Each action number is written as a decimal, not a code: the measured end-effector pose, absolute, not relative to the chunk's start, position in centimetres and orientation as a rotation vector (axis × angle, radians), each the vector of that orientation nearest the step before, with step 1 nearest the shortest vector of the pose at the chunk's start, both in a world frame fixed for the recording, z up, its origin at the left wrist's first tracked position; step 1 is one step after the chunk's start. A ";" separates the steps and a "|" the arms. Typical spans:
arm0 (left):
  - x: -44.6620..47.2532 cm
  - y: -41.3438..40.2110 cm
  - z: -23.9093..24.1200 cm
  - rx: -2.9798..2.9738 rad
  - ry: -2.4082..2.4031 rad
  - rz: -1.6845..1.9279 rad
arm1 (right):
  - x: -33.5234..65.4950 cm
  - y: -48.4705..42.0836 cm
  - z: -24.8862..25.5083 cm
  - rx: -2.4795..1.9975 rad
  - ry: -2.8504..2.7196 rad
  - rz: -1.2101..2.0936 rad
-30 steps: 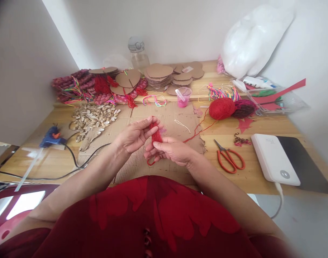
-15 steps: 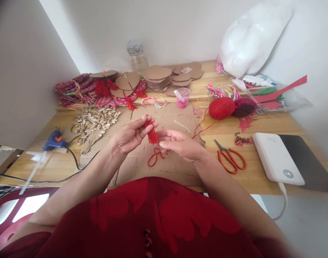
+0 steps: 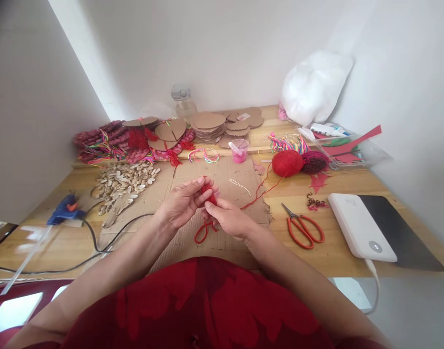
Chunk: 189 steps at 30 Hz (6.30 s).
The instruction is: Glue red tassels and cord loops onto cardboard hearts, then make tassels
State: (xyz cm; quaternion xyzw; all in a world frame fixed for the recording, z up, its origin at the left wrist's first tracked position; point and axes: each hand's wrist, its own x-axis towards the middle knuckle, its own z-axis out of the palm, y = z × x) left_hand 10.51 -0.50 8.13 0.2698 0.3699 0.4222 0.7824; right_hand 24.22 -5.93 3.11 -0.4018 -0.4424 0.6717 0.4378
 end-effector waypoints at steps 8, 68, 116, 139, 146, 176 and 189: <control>10.3 -0.7 7.9 0.550 0.790 0.981 | 23.5 -6.1 3.1 -0.976 -1.177 1.704; 8.1 0.6 2.3 0.553 0.833 0.867 | 42.7 1.1 7.2 -2.189 -2.110 -0.289; 8.0 0.0 2.2 0.691 0.787 0.807 | 37.2 -7.7 11.2 -1.156 -0.565 1.158; 8.7 -0.3 2.3 0.898 0.784 0.895 | 23.2 -5.9 5.3 -0.973 -0.409 1.423; 8.6 -0.1 2.3 0.976 0.843 0.956 | 23.2 -6.4 5.2 -0.991 -0.445 1.462; 7.9 0.3 3.0 0.696 0.807 0.989 | 27.6 -5.9 7.0 -0.988 -0.257 1.385; 7.8 0.7 2.8 0.643 0.770 1.047 | 28.9 -6.2 6.8 -0.953 -0.267 1.310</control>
